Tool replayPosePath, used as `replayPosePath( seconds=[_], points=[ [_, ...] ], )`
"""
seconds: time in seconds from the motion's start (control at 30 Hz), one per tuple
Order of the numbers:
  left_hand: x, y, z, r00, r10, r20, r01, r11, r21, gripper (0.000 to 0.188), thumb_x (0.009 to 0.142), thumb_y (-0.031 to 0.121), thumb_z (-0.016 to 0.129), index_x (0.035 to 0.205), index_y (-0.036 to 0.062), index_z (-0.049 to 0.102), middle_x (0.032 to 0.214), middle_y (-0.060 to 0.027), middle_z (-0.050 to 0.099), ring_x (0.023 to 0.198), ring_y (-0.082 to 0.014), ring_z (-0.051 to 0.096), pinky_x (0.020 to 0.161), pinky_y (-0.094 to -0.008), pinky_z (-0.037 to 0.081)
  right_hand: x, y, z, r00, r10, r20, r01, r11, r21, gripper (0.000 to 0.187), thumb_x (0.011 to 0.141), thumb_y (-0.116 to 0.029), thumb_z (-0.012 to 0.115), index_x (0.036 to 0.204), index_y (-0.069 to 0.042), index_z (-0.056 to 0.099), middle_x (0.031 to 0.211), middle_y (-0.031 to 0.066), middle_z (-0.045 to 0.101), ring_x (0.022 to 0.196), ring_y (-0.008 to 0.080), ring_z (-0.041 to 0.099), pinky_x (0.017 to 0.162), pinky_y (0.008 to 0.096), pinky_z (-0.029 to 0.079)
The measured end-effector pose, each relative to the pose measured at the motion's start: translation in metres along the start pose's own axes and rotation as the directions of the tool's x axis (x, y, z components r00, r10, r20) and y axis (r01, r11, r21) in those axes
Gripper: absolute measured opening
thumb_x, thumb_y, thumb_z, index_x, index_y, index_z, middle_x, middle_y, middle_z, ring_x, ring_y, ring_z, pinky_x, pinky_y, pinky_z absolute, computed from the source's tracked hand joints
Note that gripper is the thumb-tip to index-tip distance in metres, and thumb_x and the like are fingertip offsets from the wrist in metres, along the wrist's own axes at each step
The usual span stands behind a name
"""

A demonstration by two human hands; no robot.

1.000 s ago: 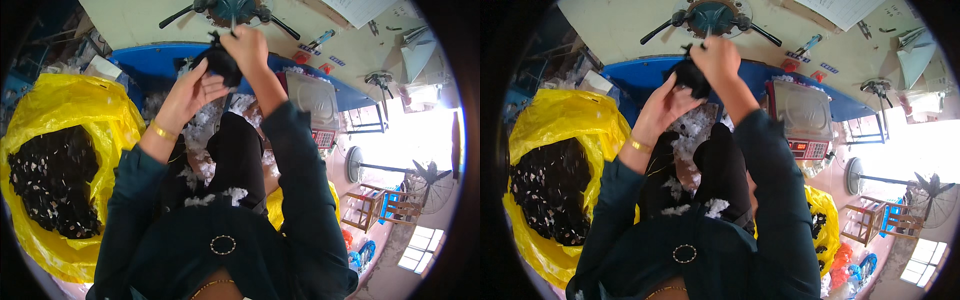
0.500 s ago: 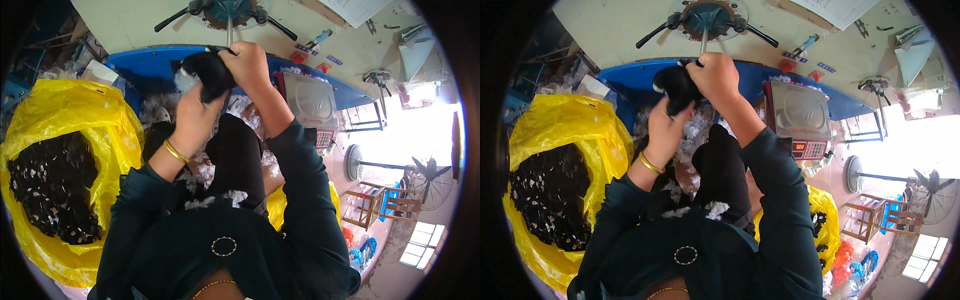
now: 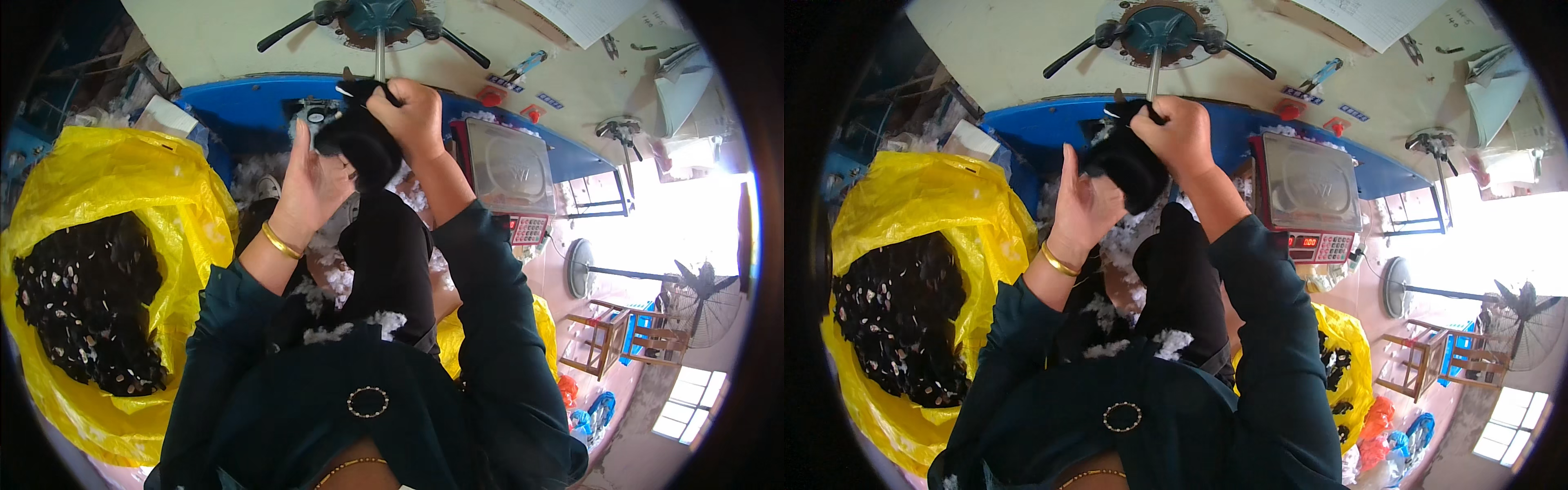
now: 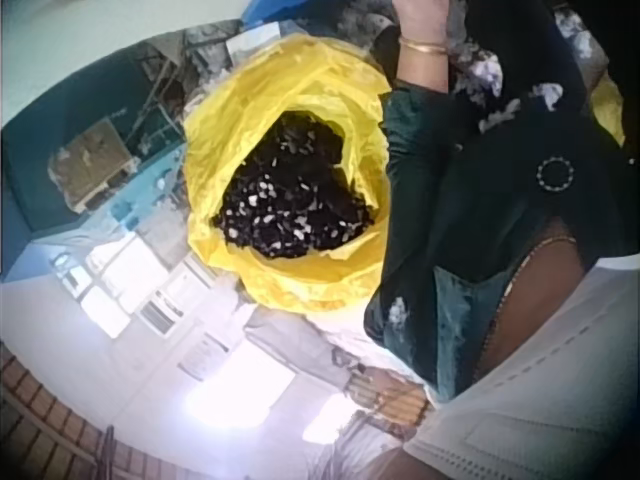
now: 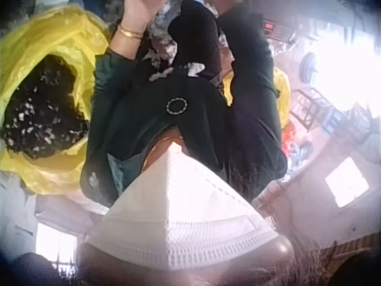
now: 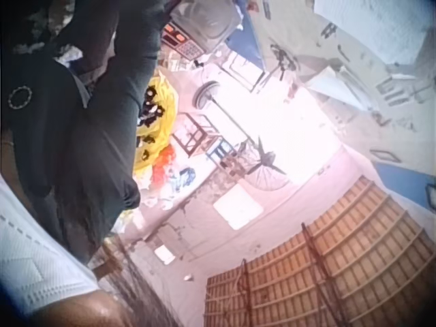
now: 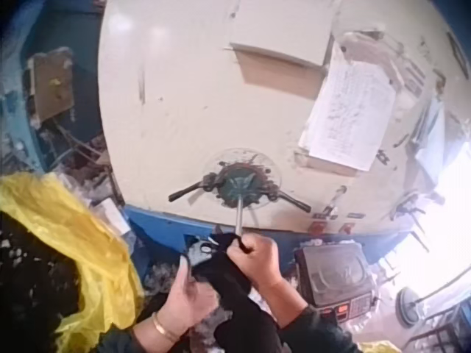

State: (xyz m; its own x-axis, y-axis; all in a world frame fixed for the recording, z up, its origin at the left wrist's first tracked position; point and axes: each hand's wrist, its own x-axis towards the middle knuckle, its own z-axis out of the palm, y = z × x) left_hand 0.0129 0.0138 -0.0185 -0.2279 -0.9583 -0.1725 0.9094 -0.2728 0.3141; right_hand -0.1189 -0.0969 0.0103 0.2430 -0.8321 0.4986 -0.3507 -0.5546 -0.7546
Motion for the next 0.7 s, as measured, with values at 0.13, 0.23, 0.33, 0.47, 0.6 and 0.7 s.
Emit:
replayPosePath(
  seconds=[0.13, 0.23, 0.33, 0.47, 0.6, 0.7],
  points=[
    [0.002, -0.014, 0.0, 0.976, 0.218, -0.024, -0.195, 0.91, 0.366, 0.013, 0.091, 0.012, 0.062, 0.103, 0.0074, 0.061, 0.111, -0.0031, 0.06, 0.102, -0.0102, 0.055, 0.084, -0.026, 0.046, -0.011, 0.007, -0.003, 0.989, 0.075, 0.129, -0.114, 0.94, 0.322, 0.027, 0.079, -0.007, 0.062, 0.06, -0.003, 0.044, 0.056, -0.0005, 0.034, 0.057, 0.0059, 0.033, 0.048, 0.0269, 0.031],
    [0.022, -0.023, -0.003, 0.891, 0.431, 0.143, -0.401, 0.598, 0.694, 0.011, 0.083, 0.005, 0.067, 0.09, 0.0042, 0.059, 0.109, -0.005, 0.058, 0.101, -0.0151, 0.055, 0.086, -0.0304, 0.044, -0.012, 0.02, 0.002, 0.997, 0.011, 0.079, -0.044, 0.906, 0.422, 0.025, 0.078, -0.007, 0.062, 0.061, -0.003, 0.045, 0.057, -0.0008, 0.034, 0.057, 0.0066, 0.033, 0.049, 0.0267, 0.032],
    [0.054, -0.005, -0.012, 0.68, 0.572, 0.458, -0.501, -0.094, 0.86, 0.017, 0.073, 0.0, 0.069, 0.084, 0.003, 0.056, 0.104, -0.0099, 0.057, 0.099, -0.0255, 0.054, 0.089, -0.0357, 0.042, 0.011, 0.042, 0.011, 0.998, -0.054, -0.028, 0.06, 0.956, 0.288, 0.024, 0.075, -0.008, 0.062, 0.06, 0.0, 0.045, 0.054, 0.0056, 0.035, 0.054, 0.0082, 0.032, 0.047, 0.0293, 0.033],
    [0.063, 0.009, -0.011, 0.641, 0.54, 0.545, -0.517, -0.221, 0.827, 0.019, 0.065, -0.004, 0.066, 0.079, 0.003, 0.055, 0.101, -0.0144, 0.056, 0.102, -0.0352, 0.051, 0.091, -0.0377, 0.04, 0.021, 0.03, 0.013, 0.992, -0.071, -0.109, 0.088, 0.984, 0.156, 0.029, 0.075, -0.013, 0.063, 0.059, 0.002, 0.043, 0.054, 0.0145, 0.033, 0.049, 0.0163, 0.03, 0.045, 0.0341, 0.032],
    [0.02, -0.007, -0.008, 0.787, 0.479, 0.389, -0.524, 0.185, 0.831, 0.022, 0.069, -0.009, 0.068, 0.083, 0.0038, 0.056, 0.107, -0.0078, 0.053, 0.106, -0.019, 0.051, 0.09, -0.0286, 0.043, -0.008, 0.005, 0.0, 0.989, -0.146, -0.035, 0.149, 0.984, 0.099, 0.03, 0.073, -0.007, 0.064, 0.057, 0.0, 0.04, 0.055, 0.0153, 0.035, 0.047, 0.0244, 0.032, 0.045, 0.0365, 0.031],
    [0.019, -0.006, -0.002, 0.866, 0.424, 0.266, -0.463, 0.474, 0.749, 0.029, 0.077, 0.0, 0.073, 0.102, 0.0032, 0.06, 0.109, -0.0043, 0.058, 0.102, -0.0105, 0.054, 0.086, -0.0251, 0.047, -0.001, -0.018, 0.0, 0.982, -0.154, -0.105, 0.155, 0.988, -0.001, 0.029, 0.071, -0.009, 0.063, 0.056, 0.001, 0.04, 0.054, 0.0175, 0.036, 0.045, 0.0301, 0.032, 0.043, 0.0376, 0.031]
  ],
)
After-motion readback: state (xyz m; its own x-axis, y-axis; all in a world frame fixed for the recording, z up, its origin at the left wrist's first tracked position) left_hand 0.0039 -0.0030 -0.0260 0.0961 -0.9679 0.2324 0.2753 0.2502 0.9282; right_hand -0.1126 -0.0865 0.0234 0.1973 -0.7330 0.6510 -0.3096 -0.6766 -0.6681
